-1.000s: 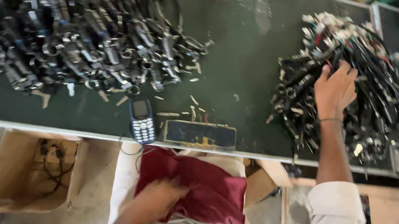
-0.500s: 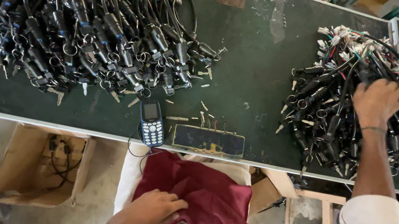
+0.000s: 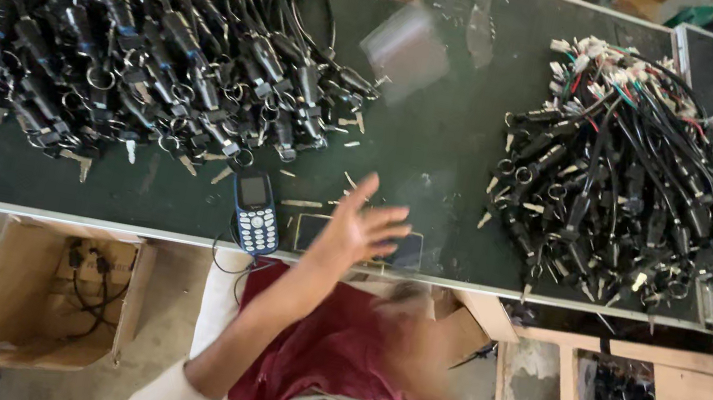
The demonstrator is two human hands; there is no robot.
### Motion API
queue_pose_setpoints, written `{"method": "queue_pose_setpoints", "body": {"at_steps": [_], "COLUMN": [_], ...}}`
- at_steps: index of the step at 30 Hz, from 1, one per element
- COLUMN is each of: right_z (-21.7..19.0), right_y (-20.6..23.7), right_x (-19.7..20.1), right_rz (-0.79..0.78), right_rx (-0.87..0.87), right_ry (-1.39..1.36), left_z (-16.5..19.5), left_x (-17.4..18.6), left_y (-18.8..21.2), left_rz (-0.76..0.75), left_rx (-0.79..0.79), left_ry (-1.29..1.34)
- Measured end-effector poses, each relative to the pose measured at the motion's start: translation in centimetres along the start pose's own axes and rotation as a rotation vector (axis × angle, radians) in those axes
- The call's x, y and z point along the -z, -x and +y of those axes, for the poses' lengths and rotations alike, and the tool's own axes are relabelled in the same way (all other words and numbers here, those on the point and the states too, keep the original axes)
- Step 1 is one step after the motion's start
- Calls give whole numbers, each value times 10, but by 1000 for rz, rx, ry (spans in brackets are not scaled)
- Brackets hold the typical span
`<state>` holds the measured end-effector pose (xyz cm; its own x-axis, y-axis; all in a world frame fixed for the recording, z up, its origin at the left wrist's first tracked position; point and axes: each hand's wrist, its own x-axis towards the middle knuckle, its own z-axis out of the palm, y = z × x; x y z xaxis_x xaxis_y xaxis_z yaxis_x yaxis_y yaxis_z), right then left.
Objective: The person sits at a workbench covered with piles of black cable connectors and assembles power plugs. They pick a connector, twist the stripped wire ends together, insert the wires into the plug body, and place the finished cable aside, repeating the process.
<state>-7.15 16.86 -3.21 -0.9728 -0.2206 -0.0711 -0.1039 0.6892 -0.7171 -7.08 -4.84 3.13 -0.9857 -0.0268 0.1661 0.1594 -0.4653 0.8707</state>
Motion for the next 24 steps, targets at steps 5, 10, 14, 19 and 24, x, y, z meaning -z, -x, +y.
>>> {"method": "queue_pose_setpoints", "body": {"at_steps": [5,10,14,19,24], "right_z": [49,36,-22,-69,-59], "right_y": [42,-1,-22,-34,-29], "right_x": [-66,8,48,39,33], "right_rz": [-294,-319,-180,-176,-399], "right_rx": [468,158,348,137,-283], "right_ry": [423,-187,-492,-725,-1138], "left_z": [-21,-27,-23,-23,-26], "left_x": [10,2,-15,-24,-19], "left_y": [-16,6,22,36,45], "left_rz": [224,180,-6,177,326], "left_rx": [154,228,178,224,242], "left_ry": [169,62,-80,124,155]}}
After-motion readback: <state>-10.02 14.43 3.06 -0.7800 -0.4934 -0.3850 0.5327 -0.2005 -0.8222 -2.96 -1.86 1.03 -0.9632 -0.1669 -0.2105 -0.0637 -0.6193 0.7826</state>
